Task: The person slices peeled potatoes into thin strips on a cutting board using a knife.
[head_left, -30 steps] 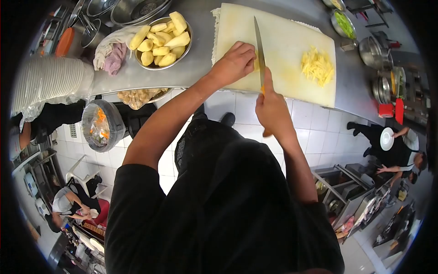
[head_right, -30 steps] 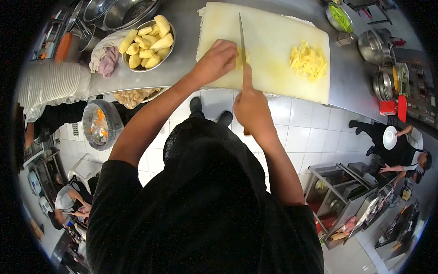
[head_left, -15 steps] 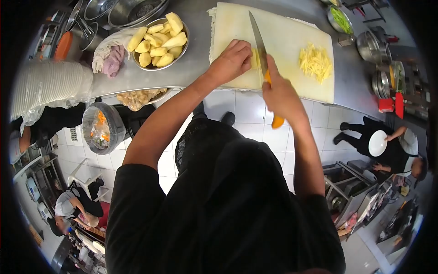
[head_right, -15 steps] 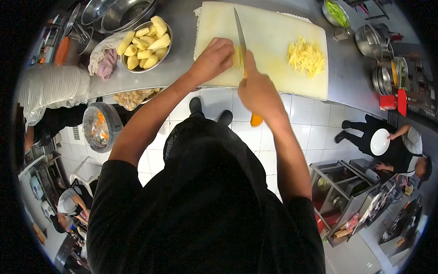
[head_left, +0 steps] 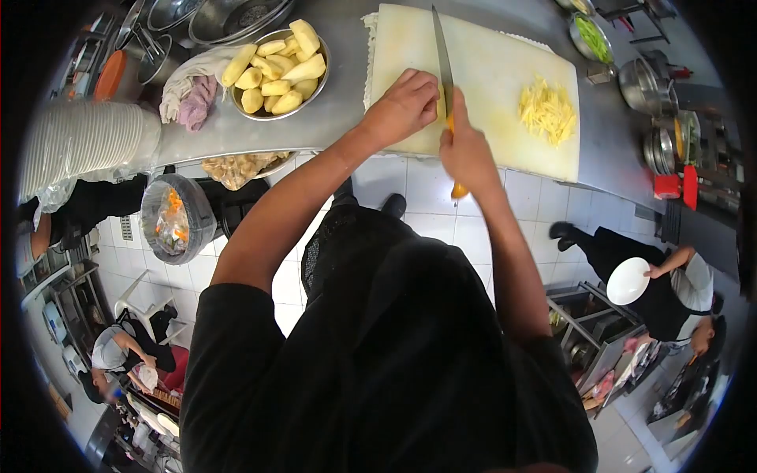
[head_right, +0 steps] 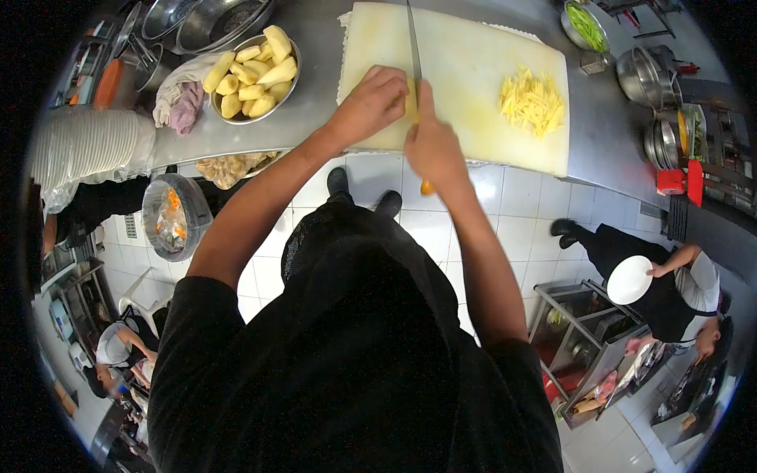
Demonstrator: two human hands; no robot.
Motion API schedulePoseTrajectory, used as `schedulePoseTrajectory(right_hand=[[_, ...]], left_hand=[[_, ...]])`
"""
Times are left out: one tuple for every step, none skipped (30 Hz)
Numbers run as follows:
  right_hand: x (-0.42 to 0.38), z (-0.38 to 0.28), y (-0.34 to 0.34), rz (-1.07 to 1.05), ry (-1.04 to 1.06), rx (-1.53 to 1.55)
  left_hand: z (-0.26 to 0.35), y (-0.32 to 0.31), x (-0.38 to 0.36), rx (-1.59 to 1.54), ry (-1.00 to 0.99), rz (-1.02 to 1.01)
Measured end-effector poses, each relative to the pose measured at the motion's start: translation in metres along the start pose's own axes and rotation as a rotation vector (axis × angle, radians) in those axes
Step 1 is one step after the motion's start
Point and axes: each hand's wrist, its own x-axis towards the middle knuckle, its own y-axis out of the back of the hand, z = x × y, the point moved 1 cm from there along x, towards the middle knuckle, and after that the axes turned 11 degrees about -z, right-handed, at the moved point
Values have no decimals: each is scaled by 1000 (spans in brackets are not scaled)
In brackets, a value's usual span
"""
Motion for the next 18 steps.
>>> schedulePoseTrajectory(right_hand=[[7, 2, 5, 7, 21, 11], [11, 1, 12, 21, 48, 18], [9, -2, 18, -17, 7, 19], [3, -6, 24, -61, -36, 20], [-5, -11, 29, -104, -80, 21], [-17, -19, 34, -121, -104, 13], [-34, -28, 37, -139, -127, 6], [-48, -34, 37, -158, -149, 0], [-59, -34, 33, -150, -133, -5], [-69, -32, 27, -140, -116, -10], [-72, -30, 23, -128, -99, -14], [-70, -30, 19, -150, -136, -25], [-63, -28, 13, -142, -132, 4], [-50, -23, 8, -131, -128, 34], [-35, -15, 2, -118, -125, 64], [-19, -2, -7, 4, -18, 30], [0, 3, 0, 16, 12, 22], [17, 10, 6, 26, 33, 18]], left_hand=[[1, 0, -2, -6, 3, -17], [0, 0, 0, -6, 0, -27], [0, 1, 1, 2, -11, -22], [0, 2, 1, 7, -18, -17], [1, 1, 0, 12, -25, -11], [1, 1, 1, 9, -26, -7], [1, 0, 0, 6, -25, -2], [0, 0, 0, 5, -24, 2], [1, 0, -1, 3, -15, 0], [2, 0, -1, 1, -8, -1], [2, 0, 0, 0, -2, -2], [1, 0, 0, -1, 3, 4], [1, -1, 0, -3, 7, 8], [1, -2, 0, -3, 7, 11], [2, -2, 1, -3, 12, 2], [2, -1, 1, -1, 16, -7], [2, 1, 1, 5, 22, -13], [2, 1, -1, 2, 15, -16]])
